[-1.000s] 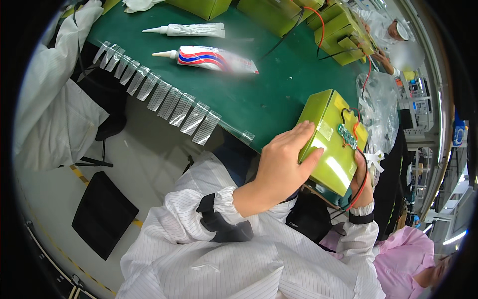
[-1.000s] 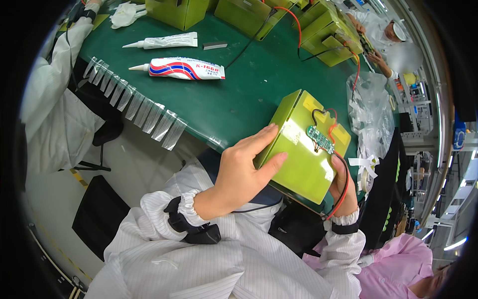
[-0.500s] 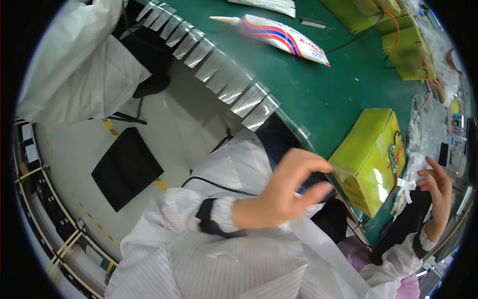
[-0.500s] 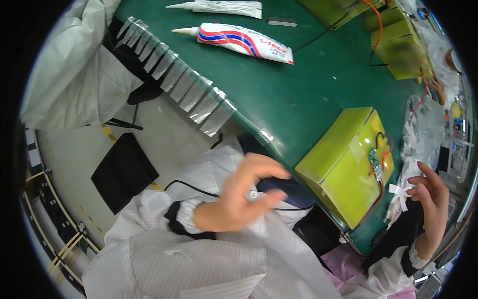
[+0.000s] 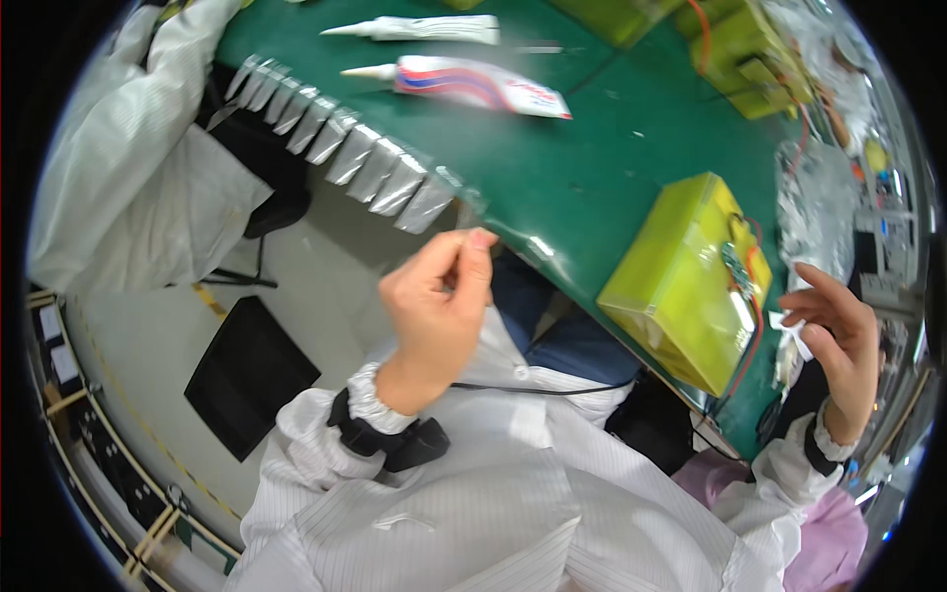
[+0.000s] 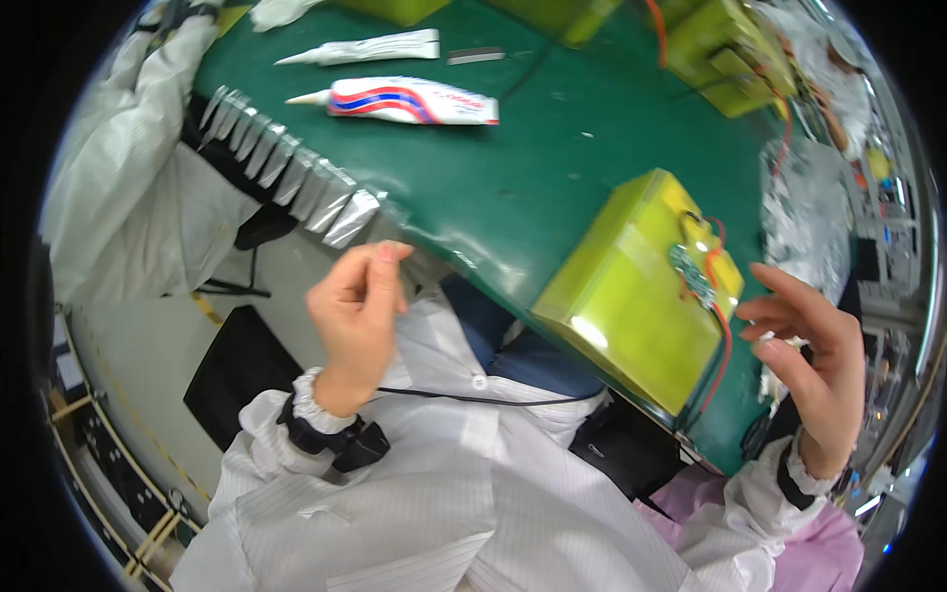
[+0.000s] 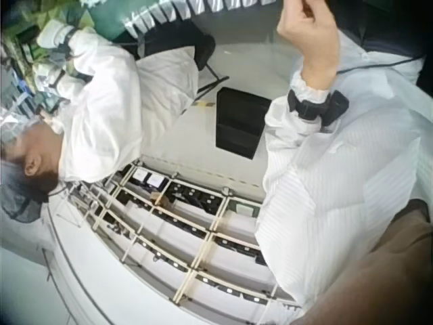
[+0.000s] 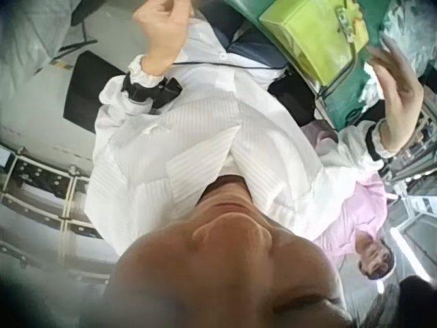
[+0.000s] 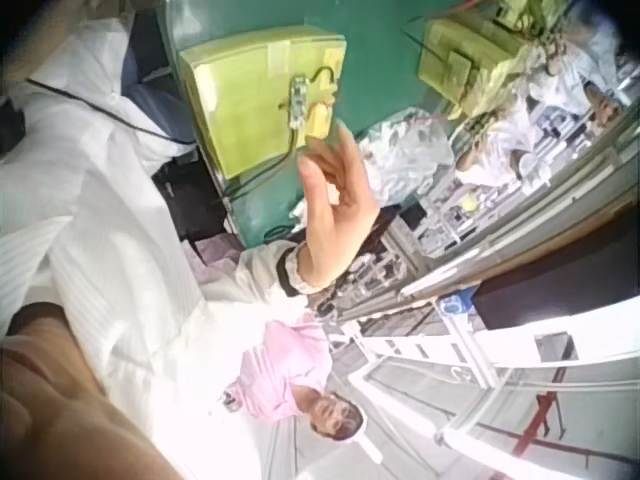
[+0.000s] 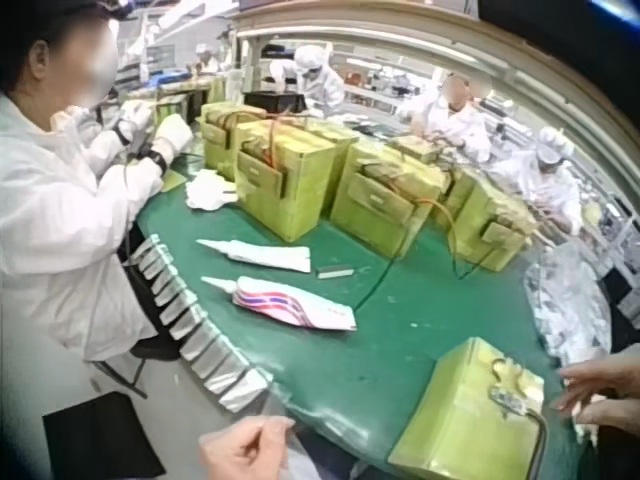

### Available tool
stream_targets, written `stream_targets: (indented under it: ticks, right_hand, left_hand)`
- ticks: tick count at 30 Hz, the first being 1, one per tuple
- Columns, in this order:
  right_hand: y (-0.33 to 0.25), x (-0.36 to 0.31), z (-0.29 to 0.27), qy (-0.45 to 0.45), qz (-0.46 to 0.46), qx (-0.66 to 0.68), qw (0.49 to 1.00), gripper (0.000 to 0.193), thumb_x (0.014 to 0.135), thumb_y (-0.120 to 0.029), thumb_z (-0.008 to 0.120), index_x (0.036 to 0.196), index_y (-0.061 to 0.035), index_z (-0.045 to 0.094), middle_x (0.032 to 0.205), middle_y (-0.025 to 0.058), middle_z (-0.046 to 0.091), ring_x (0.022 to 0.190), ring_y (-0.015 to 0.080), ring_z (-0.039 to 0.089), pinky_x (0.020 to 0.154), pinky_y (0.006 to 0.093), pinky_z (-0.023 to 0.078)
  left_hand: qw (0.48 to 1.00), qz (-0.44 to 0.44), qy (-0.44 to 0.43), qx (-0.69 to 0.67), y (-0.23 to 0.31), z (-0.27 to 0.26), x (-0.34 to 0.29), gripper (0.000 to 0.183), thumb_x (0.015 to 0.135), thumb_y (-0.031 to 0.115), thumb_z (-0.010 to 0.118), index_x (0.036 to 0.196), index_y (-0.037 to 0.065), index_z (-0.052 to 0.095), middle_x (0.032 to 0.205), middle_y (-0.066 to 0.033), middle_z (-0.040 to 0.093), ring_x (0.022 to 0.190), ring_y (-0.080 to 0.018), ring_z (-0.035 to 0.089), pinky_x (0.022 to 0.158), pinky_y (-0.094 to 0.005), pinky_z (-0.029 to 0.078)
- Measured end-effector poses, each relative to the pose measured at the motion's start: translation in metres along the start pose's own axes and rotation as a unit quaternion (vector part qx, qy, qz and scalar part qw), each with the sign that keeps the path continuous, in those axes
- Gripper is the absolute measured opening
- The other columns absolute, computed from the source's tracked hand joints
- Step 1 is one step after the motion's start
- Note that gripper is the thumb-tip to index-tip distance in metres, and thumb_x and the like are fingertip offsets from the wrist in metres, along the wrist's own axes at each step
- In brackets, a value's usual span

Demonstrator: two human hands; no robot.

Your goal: The person tapes and glues the casing and wiring of battery packs on an assembly line, using a tape roll and a glue tube.

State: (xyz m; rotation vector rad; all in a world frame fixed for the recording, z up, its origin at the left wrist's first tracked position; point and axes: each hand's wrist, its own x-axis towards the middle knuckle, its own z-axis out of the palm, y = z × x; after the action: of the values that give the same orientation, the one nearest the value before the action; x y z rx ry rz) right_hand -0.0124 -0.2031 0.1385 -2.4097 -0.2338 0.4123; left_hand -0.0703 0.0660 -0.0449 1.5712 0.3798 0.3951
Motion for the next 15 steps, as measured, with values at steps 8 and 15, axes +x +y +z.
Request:
stream_targets:
  ticks: [8,15]
  right_hand:
    - [-0.005,-0.007,0.002,0.026,-0.052,0.004,0.998,0.045,0.072,-0.020,0.064,0.109,0.0032,0.054,0.084,0.0090,0.063,0.072,0.0127,0.058,0.067,0.0229,0.043]
    - [0.003,0.018,0.051,-0.059,-0.052,0.151,0.985,0.032,0.078,-0.020,0.060,0.102,0.0014,0.057,0.084,0.0045,0.061,0.074,0.0089,0.054,0.065,0.0224,0.041]
  left_hand:
    - [0.869,0.452,-0.179,0.095,0.055,-0.004,-0.022,0.007,0.068,0.010,0.061,0.065,0.007,0.055,0.053,-0.0005,0.042,0.045,-0.0166,0.040,0.044,-0.0296,0.031]
    - [0.881,0.018,-0.435,-0.185,0.064,0.033,0.017,0.022,0.084,0.018,0.057,0.072,0.001,0.053,0.059,0.0033,0.042,0.054,-0.0028,0.034,0.046,-0.0195,0.028]
